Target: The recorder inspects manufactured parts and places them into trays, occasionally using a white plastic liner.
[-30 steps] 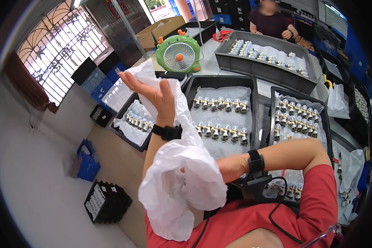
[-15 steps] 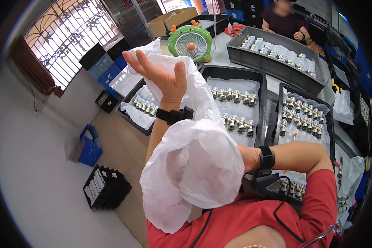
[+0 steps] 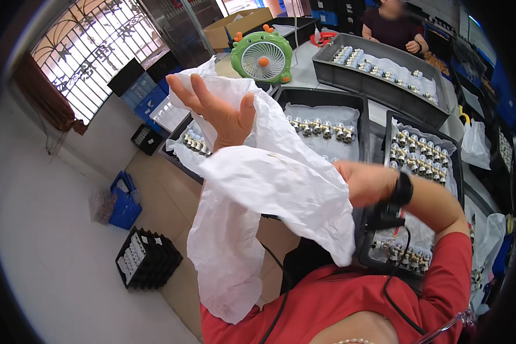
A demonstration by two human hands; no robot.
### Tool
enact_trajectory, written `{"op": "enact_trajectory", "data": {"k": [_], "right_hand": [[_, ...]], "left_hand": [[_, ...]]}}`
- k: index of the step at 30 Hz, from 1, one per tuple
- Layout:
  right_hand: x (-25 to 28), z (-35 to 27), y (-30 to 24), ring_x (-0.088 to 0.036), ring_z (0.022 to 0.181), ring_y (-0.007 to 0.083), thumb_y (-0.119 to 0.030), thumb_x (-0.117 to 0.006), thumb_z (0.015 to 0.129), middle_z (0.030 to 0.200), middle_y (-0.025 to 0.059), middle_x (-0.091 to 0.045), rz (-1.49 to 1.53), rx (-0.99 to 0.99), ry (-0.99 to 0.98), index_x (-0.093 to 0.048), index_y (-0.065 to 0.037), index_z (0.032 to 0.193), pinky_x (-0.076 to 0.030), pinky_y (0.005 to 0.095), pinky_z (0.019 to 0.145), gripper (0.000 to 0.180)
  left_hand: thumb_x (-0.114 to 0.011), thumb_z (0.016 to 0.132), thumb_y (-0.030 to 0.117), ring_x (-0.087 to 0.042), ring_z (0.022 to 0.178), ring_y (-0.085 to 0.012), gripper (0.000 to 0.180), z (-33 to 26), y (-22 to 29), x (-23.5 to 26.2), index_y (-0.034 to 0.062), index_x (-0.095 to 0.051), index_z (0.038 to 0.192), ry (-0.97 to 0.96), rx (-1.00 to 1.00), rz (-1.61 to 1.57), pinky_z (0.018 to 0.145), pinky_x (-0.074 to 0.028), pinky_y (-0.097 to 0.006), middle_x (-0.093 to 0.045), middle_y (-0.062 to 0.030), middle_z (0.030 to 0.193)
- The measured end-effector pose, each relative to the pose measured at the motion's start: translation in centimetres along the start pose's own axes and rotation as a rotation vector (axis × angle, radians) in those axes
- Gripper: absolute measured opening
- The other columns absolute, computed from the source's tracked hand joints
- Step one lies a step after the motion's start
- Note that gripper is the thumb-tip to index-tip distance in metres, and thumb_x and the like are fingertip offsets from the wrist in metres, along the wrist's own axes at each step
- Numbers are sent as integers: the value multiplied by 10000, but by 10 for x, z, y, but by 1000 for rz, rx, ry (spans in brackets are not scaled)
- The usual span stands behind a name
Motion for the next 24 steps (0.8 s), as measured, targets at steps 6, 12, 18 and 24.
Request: {"op": "enact_trajectory", "data": {"k": [6,12,18,24], "right_hand": [[186,-42,-110,-624,772,305,-236,-644,675,810,160,-642,-1709,-115,763,-655,-26,886,-487,353,704,297],[228,-32,-130,-480,1016,232,-102,-559,747,929,45,-542,-2377,-255,1271,-684,-110,766,-377,391,825,127],[275,-18,-115,-626,885,309,-80,-552,739,892,154,-650,-2060,-492,1380,-689,-58,783,-505,380,720,145],[316,-18,-82,-630,842,363,-73,-522,716,879,235,-637,-1838,-532,1274,-667,19,834,-510,417,752,208]], "left_hand": [[-536,723,684,-91,1308,-504,896,-55,14,-25,186,-254,1412,-613,61,-14,999,-199,-555,-25,-355,1407],[-714,570,596,-300,1222,-397,967,-108,21,-59,355,-267,1394,-1089,141,135,902,-316,-534,-14,-206,1477],[-786,463,545,-227,1259,-458,1098,-156,7,-95,293,-268,1398,-1343,36,175,932,-271,-583,-45,-197,1474],[-739,479,641,-201,1278,-438,1164,-192,-18,-123,34,-291,1366,-1649,172,391,968,-220,-580,-80,-246,1451]]}}
Point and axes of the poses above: each hand's wrist, its own z-axis towards the middle knuckle, its own x-axis out of the back of the hand, y = z × x, the point moved 7 cm from there along z, towards the middle knuckle
